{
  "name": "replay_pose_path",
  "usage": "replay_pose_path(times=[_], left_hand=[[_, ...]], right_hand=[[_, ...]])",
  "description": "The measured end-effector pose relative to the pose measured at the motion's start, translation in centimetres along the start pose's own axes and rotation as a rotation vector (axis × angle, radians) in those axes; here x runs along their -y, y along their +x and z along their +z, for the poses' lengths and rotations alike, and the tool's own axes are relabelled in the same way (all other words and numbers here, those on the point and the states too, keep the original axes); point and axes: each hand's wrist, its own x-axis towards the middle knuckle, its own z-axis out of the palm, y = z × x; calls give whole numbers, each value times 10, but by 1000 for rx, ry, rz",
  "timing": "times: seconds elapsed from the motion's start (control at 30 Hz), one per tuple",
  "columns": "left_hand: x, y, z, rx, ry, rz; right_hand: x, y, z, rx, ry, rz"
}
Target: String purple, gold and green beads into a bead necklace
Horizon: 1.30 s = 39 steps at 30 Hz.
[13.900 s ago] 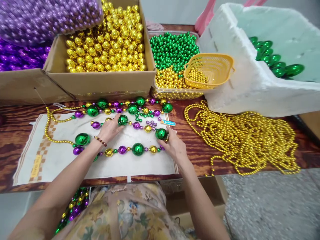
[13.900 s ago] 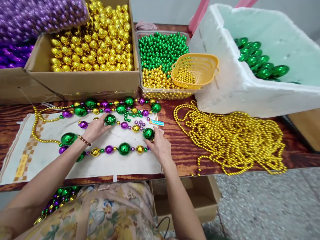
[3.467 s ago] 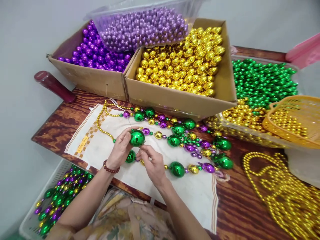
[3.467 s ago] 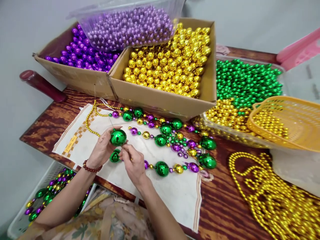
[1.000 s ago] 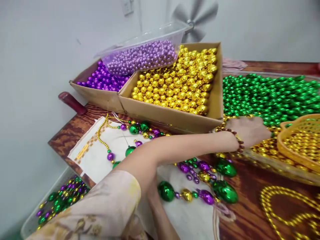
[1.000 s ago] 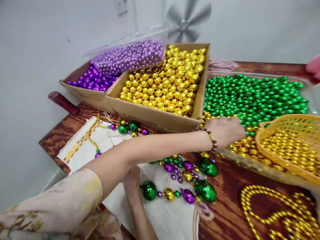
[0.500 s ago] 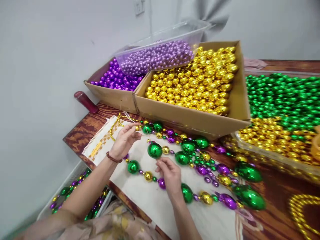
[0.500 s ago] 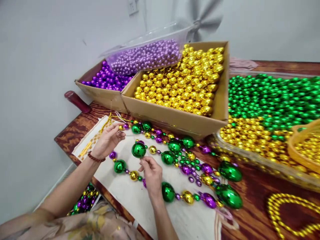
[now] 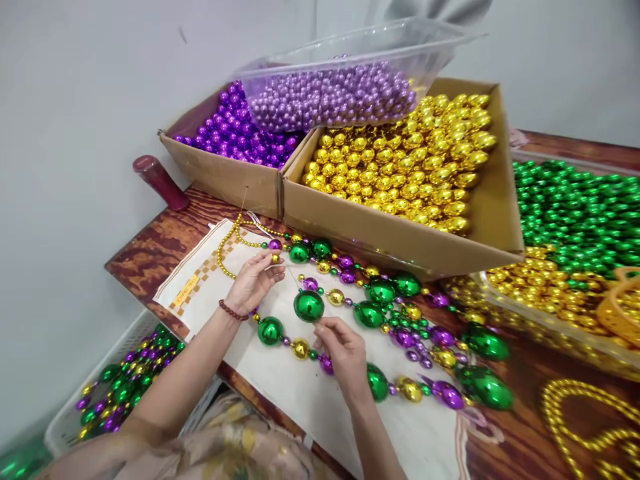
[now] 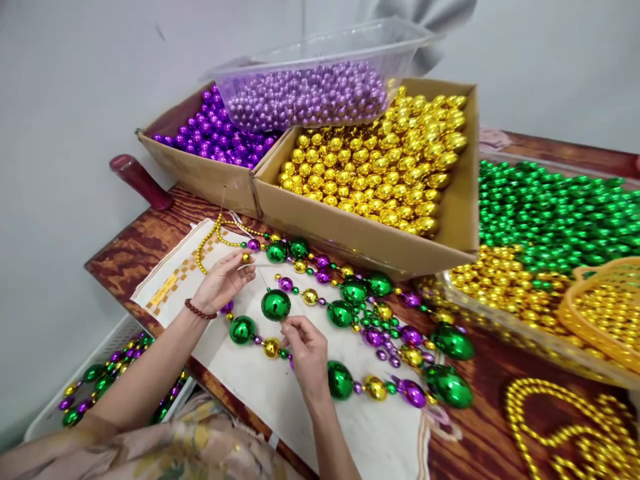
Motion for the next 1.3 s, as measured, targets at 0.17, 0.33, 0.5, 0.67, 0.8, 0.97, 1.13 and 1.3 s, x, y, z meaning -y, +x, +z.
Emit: replay_pose_path(times=[0.17,0.33,0.5,0.67,0.8,0.97,1.13,1.3], left_hand=[[8,0,-4,-10,-9,-20],[13,2,-4,-21,-1,-51],[14,2,0,-33,12,-65],[17,0,0,-38,32,-94],[19,3,-4,-49,66,-85],[19,2,-5,-79,145,-65],[11,-11,26,-48,454,306],[26,-8,89,442,1092,515]], right_hand=[[-1,-2,1,8,1,15],[-1,-4,0,-20,-4,26],[-4,-3,-1,-53,16,26],[-7,-2,-3,-79,24,23],[-10,-4,-5,-101,30,13],[-13,-7,-7,-121,53,15],[-14,-8,-2,-110,50,30],[-17,-5,3,-121,8,10]])
